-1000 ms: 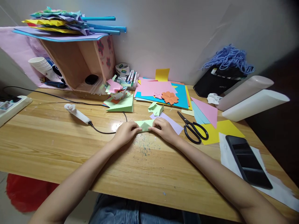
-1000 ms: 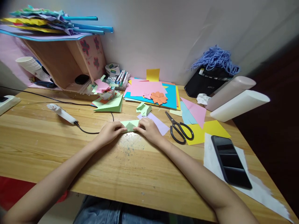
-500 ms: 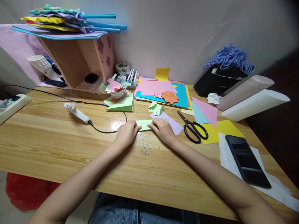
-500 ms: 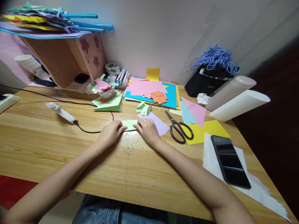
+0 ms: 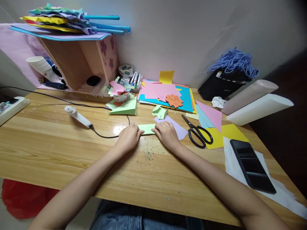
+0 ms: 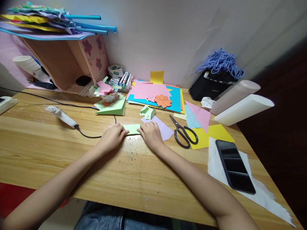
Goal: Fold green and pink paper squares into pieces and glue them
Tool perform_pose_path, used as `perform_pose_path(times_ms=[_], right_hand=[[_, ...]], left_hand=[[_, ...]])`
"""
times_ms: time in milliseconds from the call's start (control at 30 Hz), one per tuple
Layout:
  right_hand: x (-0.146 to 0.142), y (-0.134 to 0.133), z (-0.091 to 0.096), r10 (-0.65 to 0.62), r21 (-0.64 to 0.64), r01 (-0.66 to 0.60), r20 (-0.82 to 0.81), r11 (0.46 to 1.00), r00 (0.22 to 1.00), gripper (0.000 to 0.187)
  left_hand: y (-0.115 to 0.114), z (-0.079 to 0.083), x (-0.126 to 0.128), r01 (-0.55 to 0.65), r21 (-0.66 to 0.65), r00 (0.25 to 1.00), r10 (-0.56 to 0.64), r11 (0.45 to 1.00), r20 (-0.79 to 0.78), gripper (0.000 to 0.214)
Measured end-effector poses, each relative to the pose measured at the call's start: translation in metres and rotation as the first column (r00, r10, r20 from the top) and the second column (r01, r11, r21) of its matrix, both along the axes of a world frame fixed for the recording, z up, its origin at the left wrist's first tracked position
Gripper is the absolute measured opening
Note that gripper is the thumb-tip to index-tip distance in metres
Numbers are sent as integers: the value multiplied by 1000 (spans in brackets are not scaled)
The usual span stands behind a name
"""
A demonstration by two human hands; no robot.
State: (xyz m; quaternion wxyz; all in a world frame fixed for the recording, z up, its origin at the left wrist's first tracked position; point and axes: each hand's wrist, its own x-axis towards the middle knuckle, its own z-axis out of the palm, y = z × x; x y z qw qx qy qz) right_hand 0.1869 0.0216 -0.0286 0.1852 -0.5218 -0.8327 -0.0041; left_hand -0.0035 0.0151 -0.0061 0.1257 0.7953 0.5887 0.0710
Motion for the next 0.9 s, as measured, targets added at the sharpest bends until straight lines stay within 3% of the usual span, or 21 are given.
perform_pose_path(times_ms=[200,500,733,900], right_hand=[[1,-1,0,28,-18,-28,10,999,1000,22],[-1,-1,-2,24,-11,-23,37,1000,999,19],[2,-1,-4,38,-48,-42,-83,998,996,21],[9,-1,3,164,-82,-183,-196,980,967,23]], left_hand=[[0,0,3,13,49,997,-10,999,-72,37],[0,1,1,-3,90,999,6,996,-39,36],[5,-4,-8,35,64,962,-51,997,269,33],[0,-7,-1,41,29,928,-49,999,370,20]])
